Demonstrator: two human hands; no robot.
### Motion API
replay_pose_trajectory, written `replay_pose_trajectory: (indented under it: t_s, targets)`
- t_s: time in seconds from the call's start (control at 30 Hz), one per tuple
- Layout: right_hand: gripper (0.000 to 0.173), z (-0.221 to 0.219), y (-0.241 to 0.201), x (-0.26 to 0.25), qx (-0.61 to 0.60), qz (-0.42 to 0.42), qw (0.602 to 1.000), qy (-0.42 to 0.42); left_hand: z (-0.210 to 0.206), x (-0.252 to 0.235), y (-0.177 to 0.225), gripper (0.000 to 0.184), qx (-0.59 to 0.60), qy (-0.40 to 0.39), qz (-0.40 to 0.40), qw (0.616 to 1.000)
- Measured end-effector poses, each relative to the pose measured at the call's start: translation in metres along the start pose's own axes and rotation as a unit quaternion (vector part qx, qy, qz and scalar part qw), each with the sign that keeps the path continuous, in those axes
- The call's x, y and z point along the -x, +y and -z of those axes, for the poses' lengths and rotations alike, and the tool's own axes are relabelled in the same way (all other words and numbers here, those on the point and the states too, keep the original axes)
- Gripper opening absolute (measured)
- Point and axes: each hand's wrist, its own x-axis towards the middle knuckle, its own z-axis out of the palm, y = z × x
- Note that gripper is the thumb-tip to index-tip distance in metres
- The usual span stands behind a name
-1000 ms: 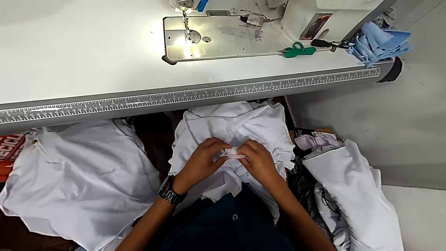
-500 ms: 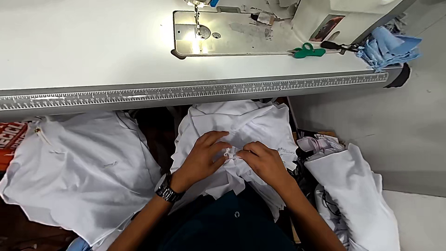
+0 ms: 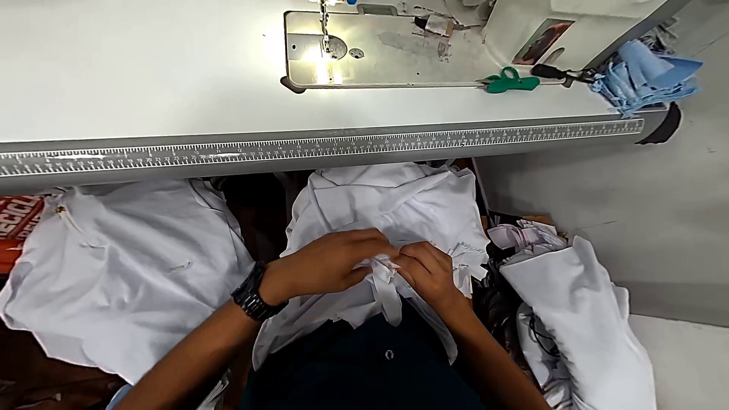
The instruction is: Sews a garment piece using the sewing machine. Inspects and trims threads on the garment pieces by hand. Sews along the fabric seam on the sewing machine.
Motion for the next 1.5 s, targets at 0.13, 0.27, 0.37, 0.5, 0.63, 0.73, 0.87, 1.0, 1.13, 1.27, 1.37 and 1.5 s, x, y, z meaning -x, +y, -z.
replay_pose_trajectory:
  t_s: [0.13, 0.27, 0.37, 0.5, 0.63, 0.73, 0.87, 1.0, 1.13, 1.27, 1.37, 1.5]
  targets:
    - [0.017, -0.001, -0.001, 0.001, -0.014, -0.03, 0.999, 0.025, -0.006, -0.019, 0.005, 0.022, -0.138, -0.1, -0.069, 0.983]
    - [0.016, -0.003, -0.003, 0.006, -0.043, -0.045, 0.998, 0.03, -0.01, -0.026, 0.013, 0.014, -0.26, -0.125, -0.144, 0.947]
    - [0.016, -0.003, -0.006, 0.002, -0.053, -0.069, 0.996, 0.024, -0.007, -0.026, 0.001, 0.016, -0.125, -0.075, -0.131, 0.98]
    - [0.009, -0.007, -0.012, 0.002, -0.155, -0.147, 0.977, 0.02, -0.017, -0.016, -0.015, 0.008, 0.307, 0.054, 0.095, 0.946]
    - [0.008, -0.014, -0.021, 0.01, -0.126, -0.16, 0.979, 0.025, -0.036, -0.008, -0.008, 0.009, 0.494, 0.115, 0.315, 0.802]
    - [0.012, -0.019, -0.028, 0.018, 0.014, -0.086, 0.995, 0.051, -0.044, -0.006, -0.005, 0.01, 0.481, 0.14, 0.343, 0.794]
    - [0.013, -0.013, -0.033, 0.013, 0.108, -0.009, 0.992, 0.067, -0.033, -0.007, 0.002, 0.01, 0.434, 0.112, 0.338, 0.827]
    - [0.014, -0.001, -0.034, 0.003, 0.102, 0.04, 0.994, -0.008, -0.023, -0.008, 0.003, 0.019, 0.403, 0.02, 0.35, 0.845]
    - [0.01, 0.005, -0.034, -0.001, 0.065, 0.056, 0.993, -0.081, -0.019, -0.008, 0.001, 0.027, 0.391, -0.036, 0.367, 0.843]
    - [0.007, 0.007, -0.029, -0.003, -0.007, 0.026, 0.992, -0.121, -0.031, 0.009, -0.002, 0.023, 0.193, 0.081, 0.268, 0.941]
    - [0.01, 0.008, -0.028, -0.004, -0.026, 0.003, 0.994, -0.109, -0.032, 0.025, 0.004, 0.027, 0.067, 0.153, 0.14, 0.976]
    - [0.011, 0.007, -0.034, -0.012, -0.072, -0.039, 0.991, -0.102, -0.045, 0.031, 0.009, 0.022, 0.0, 0.155, 0.085, 0.984]
